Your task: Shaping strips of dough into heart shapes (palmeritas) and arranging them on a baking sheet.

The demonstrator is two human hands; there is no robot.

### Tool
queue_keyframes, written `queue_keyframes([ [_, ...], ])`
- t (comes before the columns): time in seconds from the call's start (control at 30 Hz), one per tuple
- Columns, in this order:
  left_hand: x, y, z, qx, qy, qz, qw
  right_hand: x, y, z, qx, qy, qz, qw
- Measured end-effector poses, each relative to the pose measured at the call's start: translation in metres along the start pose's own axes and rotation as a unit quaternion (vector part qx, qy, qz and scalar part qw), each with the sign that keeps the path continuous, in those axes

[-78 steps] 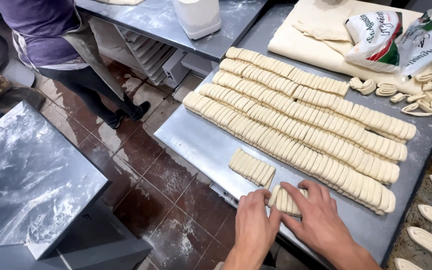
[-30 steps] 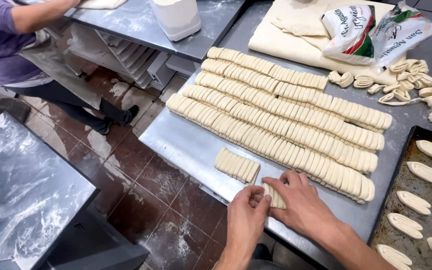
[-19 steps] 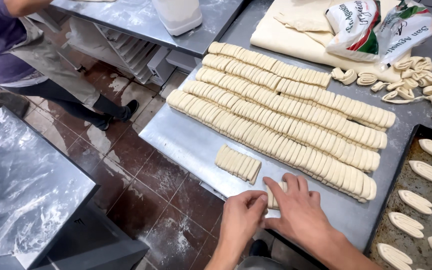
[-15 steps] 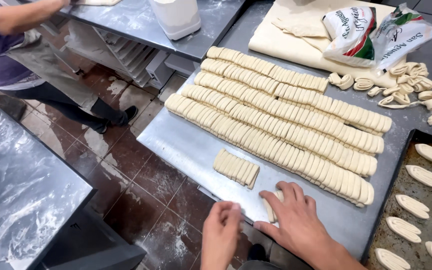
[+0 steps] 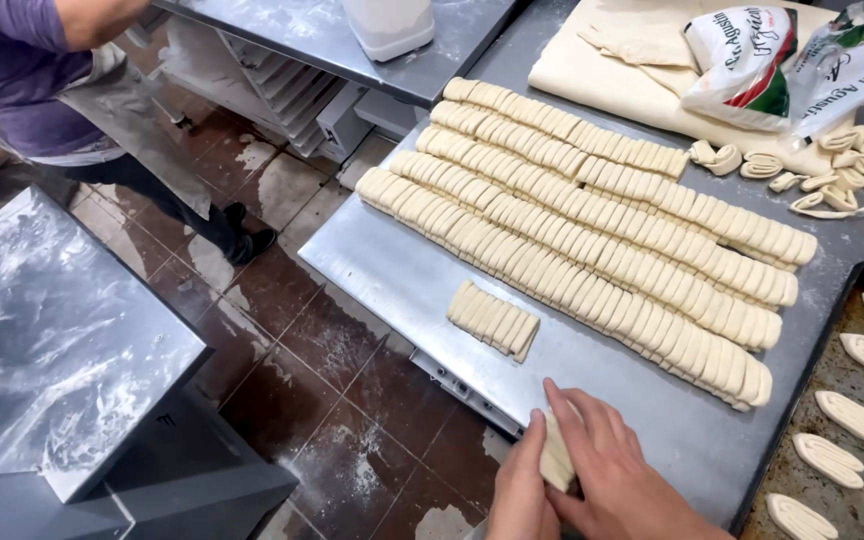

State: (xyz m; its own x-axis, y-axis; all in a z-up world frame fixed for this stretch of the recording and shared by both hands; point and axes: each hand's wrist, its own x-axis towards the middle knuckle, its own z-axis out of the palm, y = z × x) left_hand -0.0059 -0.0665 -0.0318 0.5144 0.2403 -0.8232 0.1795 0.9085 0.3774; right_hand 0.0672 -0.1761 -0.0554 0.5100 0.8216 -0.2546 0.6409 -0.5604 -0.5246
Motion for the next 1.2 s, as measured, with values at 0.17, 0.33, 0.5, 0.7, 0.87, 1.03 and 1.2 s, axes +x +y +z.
queue_keyframes([
  [0.17,0.023,-0.037,-0.035,-0.045,-0.018,0.000,0.999,-0.019,0.009,0.000,0.139,-0.048,0.018,0.989],
  [0.33,0.013,-0.030,-0.051,0.001,-0.080,-0.011,0.997,-0.044,0.008,-0.001,0.249,-0.003,0.039,0.968],
  [0.5,0.021,-0.035,-0.044,0.013,-0.229,-0.041,0.972,-0.079,0.021,-0.013,0.312,0.186,0.230,0.903],
  [0.7,-0.014,-0.056,0.027,0.180,-0.291,-0.024,0.939,-0.147,0.039,-0.041,0.519,0.289,0.334,0.732],
  [0.87,-0.023,-0.118,0.079,0.217,-0.334,-0.099,0.912,-0.219,0.071,-0.048,0.542,0.367,0.376,0.656],
  [1.03,0.000,-0.205,0.094,0.191,-0.333,-0.155,0.910,-0.294,0.135,-0.029,0.634,0.378,0.342,0.582],
  [1.2,0.000,-0.287,0.107,0.131,-0.298,-0.179,0.929,-0.387,0.194,-0.041,0.669,0.402,0.339,0.525],
])
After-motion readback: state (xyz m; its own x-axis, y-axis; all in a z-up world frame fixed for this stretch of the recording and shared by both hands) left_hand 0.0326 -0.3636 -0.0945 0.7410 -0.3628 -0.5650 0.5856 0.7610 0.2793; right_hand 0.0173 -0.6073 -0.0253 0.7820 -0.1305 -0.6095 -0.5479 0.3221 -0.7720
